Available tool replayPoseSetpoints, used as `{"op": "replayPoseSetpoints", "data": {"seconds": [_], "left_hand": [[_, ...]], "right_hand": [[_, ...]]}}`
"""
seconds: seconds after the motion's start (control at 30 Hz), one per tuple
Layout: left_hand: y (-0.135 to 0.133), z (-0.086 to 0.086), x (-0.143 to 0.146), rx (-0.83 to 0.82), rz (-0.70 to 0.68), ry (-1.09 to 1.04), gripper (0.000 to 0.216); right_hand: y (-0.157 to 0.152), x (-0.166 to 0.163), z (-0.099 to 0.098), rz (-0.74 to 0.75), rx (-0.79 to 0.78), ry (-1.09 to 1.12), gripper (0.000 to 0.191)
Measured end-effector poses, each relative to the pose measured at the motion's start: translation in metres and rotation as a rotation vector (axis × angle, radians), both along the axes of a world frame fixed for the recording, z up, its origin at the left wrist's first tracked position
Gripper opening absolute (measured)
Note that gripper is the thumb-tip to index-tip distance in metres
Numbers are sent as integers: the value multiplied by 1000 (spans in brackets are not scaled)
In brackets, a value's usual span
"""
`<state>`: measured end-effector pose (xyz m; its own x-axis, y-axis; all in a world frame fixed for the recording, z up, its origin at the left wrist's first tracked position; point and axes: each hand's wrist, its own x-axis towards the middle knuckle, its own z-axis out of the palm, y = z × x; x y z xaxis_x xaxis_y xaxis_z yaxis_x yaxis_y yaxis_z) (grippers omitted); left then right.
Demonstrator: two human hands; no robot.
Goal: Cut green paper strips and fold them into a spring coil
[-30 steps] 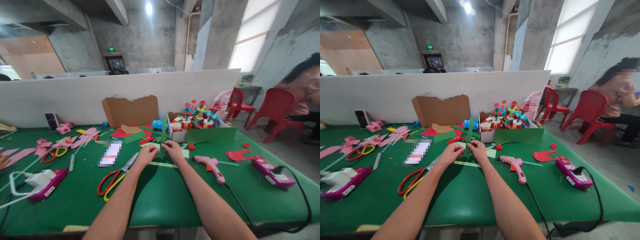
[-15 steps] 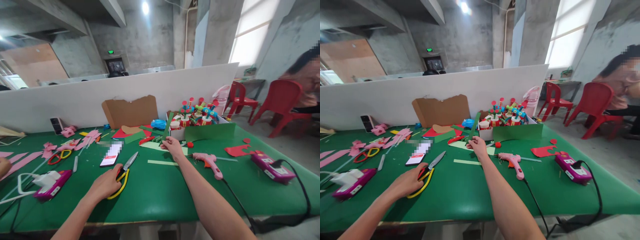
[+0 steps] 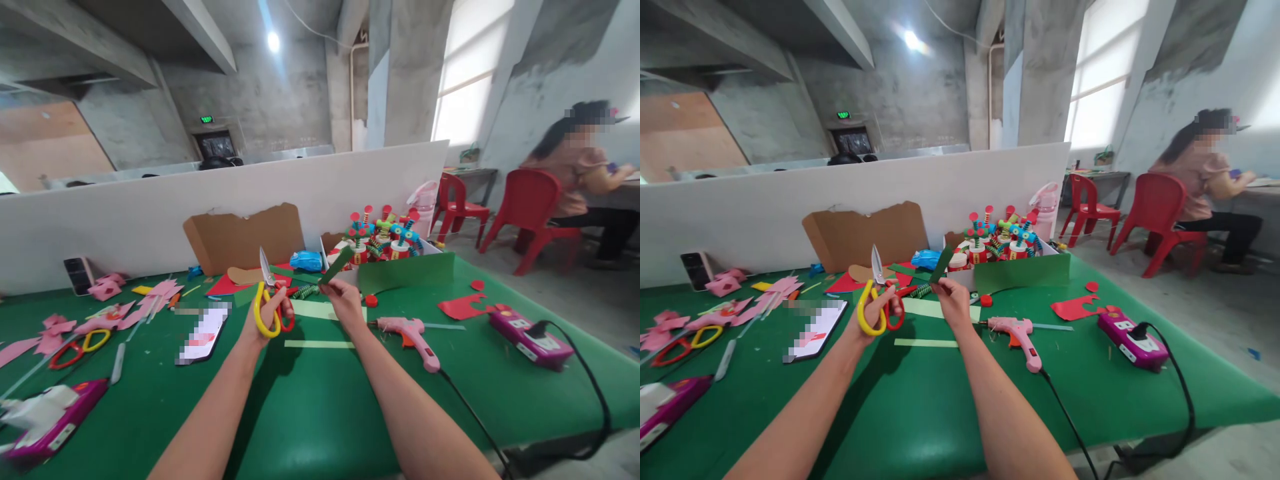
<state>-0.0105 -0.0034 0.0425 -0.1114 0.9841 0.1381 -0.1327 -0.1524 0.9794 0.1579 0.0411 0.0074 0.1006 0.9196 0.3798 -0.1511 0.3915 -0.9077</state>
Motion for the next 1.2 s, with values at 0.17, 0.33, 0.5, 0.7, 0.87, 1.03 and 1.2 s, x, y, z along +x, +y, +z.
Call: {"op": "replayPoseSetpoints", "data": {"seconds": [0.17, 0.33, 0.5, 0.7, 0.87, 1.03, 1.2], "left_hand": [[-1, -25, 11, -220, -158, -177, 53], [-10, -35, 12, -256, -220, -185, 54], [-9, -38, 16, -143, -163, -140, 59], [-8, -36, 17, -130, -114, -32, 64], [-9, -30, 18, -98, -7, 142, 62], [-13, -32, 19, -138, -151, 11, 58], [-16, -37, 19, -160, -228, 55, 52]], "right_hand": [[-10, 0, 5, -24, 263, -184, 24], [-13, -5, 7, -78, 282, -164, 20], [-5, -3, 0, -103, 183, -19, 18], [1, 0, 0, -72, 48, 199, 33], [6, 5, 0, -14, -26, 345, 44], [11, 6, -7, 46, -187, 358, 50], [11, 6, -6, -140, -57, 302, 47]]}}
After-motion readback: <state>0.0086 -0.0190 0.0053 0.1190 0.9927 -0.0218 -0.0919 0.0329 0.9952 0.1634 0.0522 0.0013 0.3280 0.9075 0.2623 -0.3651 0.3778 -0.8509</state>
